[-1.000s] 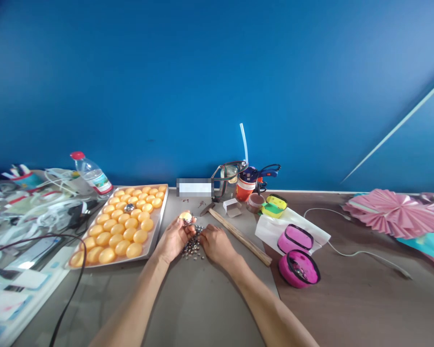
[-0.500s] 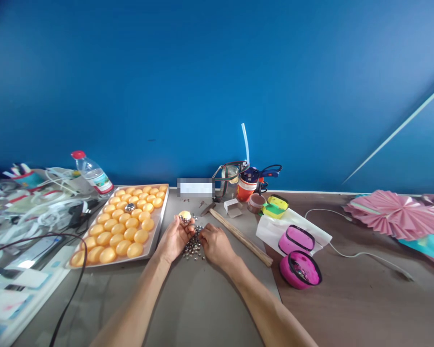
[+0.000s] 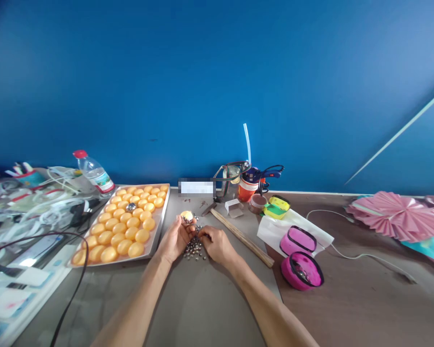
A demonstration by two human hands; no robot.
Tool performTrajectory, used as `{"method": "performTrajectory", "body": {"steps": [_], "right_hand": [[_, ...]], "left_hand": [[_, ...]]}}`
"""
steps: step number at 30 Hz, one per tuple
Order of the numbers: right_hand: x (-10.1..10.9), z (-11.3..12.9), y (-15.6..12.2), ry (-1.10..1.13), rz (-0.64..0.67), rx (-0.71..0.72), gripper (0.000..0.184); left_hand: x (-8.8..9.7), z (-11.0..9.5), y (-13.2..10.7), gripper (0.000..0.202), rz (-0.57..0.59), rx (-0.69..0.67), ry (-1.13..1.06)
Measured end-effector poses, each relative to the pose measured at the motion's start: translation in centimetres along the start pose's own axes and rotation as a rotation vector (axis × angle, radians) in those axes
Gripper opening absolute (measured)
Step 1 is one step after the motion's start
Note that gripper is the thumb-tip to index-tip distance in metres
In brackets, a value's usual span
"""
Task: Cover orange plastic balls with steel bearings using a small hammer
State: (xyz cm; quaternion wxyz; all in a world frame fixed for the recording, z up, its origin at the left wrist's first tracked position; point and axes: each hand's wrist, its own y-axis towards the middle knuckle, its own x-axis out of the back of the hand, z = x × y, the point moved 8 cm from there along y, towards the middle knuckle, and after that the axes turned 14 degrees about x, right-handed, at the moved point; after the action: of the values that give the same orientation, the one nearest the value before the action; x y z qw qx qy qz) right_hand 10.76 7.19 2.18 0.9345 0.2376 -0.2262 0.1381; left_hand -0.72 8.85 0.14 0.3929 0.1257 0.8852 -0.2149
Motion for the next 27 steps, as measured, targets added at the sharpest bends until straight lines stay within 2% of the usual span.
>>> {"method": "performTrajectory", "body": {"steps": [6,13,20,27], "right_hand": [[0.1,-1.0,0.1,0.208,-0.039,-0.116,0.013],[0.8,-0.5,0.2,0.547,-0.194,-0.186,0.011],[1.3,0.1,0.3,0.553,-0.285,-0.14,0.015],[1.1,-0.2,0.3,0.529,-0.284,-0.109,0.015]], "left_hand": [[-0.2,-0.1,-0.1,0.029,0.008,-0.001,0.01],[-1.3,0.4,-0.3,0.032,0.111,0.005,0.072],[-1.5,0.8,-0.2,0.028,0.11,0.022,0.106],[-1.3,1.4,0.1,0.03,0.106,0.008,0.114]]}}
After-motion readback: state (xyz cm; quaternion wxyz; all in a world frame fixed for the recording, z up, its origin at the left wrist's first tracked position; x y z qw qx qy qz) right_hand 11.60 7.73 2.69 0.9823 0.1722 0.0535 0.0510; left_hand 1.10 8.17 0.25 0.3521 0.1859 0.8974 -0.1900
